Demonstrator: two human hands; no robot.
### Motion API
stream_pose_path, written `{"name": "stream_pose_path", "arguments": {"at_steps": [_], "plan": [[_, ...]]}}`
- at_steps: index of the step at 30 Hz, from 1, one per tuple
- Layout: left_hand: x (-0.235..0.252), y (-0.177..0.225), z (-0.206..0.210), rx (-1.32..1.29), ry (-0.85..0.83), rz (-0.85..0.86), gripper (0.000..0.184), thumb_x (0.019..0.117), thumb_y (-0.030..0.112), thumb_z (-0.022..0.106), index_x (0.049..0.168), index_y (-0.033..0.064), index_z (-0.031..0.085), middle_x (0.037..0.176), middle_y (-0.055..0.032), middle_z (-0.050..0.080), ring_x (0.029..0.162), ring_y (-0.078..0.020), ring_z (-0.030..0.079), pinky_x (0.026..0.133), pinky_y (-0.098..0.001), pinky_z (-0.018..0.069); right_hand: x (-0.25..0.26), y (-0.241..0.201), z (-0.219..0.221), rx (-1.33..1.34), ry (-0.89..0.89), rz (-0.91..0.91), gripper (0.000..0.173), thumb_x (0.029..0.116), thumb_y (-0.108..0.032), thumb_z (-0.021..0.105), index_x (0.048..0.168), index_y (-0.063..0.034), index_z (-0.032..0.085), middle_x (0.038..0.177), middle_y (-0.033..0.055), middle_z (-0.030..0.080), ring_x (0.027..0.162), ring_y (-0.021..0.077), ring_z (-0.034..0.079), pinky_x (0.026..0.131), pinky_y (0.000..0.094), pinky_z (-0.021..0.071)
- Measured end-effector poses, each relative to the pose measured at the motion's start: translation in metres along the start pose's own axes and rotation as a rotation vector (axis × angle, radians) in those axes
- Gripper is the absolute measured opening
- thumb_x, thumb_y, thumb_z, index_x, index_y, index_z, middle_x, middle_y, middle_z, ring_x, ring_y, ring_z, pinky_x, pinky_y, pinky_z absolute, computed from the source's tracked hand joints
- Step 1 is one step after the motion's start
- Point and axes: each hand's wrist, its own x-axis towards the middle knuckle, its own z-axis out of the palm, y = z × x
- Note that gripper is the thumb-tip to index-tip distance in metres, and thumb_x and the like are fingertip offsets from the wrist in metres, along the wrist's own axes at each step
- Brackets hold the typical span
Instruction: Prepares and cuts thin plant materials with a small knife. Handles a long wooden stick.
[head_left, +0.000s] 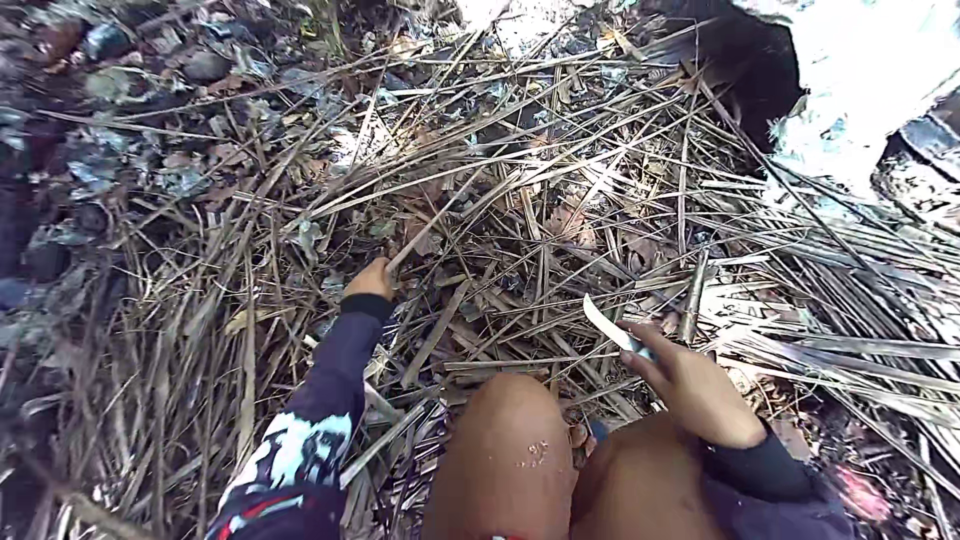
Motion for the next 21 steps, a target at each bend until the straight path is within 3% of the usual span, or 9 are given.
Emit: {"name": "stream_pose_path", "arguments": {"at_steps": [3,6,10,13,21], "plan": [[-0.078,-0.058,-0.012,0.072,0.087,0.051,0.038,0.1108,0.026,0.042,0.142,0.0099,0.059,0.13,-0.0287,0.065,0.118,-0.0543,0.062,0.095,-0.0756,0.0442,-0.005,-0.014,-0.002,0.005,-0.055,-0.016,0.048,0.1051,-0.036,0.054,0.149,-0.0164,0.053,0.106,0.0232,0.072,0.094,0.0465,0.069,0.082,0.0696,0.0492],[-0.161,-0.121,-0.008,0.058,0.278,0.158,0.035,0.1082,0.022,0.047,0.132,0.0048,0.066,0.122,-0.0271,0.07,0.11,-0.0537,0.066,0.092,-0.0748,0.0465,-0.01,-0.03,-0.005,0.001,-0.115,-0.014,0.049,0.1061,-0.037,0.052,0.15,-0.0154,0.051,0.111,0.0247,0.071,0.101,0.0476,0.068,0.088,0.0697,0.0472],[-0.24,-0.18,0.004,-0.091,0.609,0.342,0.034,0.1025,0.014,0.047,0.114,-0.0085,0.069,0.086,-0.0256,0.071,0.075,-0.0459,0.07,0.071,-0.067,0.0536,-0.015,-0.042,-0.007,-0.015,-0.166,0.002,0.052,0.107,-0.04,0.05,0.153,-0.0166,0.047,0.119,0.0258,0.068,0.11,0.0481,0.065,0.094,0.0693,0.0444],[-0.277,-0.196,0.007,-0.16,0.675,0.372,0.041,0.1038,0.02,0.042,0.11,-0.0104,0.069,0.078,-0.0229,0.069,0.064,-0.0375,0.068,0.064,-0.058,0.0554,-0.018,-0.045,-0.006,-0.02,-0.169,-0.004,0.052,0.1072,-0.039,0.049,0.153,-0.0153,0.046,0.122,0.027,0.067,0.113,0.0492,0.063,0.095,0.0695,0.0434],[-0.319,-0.2,0.013,-0.253,0.688,0.381,0.044,0.1058,0.023,0.039,0.11,-0.0097,0.068,0.074,-0.0166,0.067,0.061,-0.0226,0.064,0.064,-0.0415,0.0556,-0.027,-0.042,-0.005,-0.026,-0.179,0.011,0.053,0.1075,-0.04,0.047,0.154,-0.0148,0.044,0.13,0.0255,0.064,0.12,0.0472,0.061,0.099,0.068,0.0428]]}}
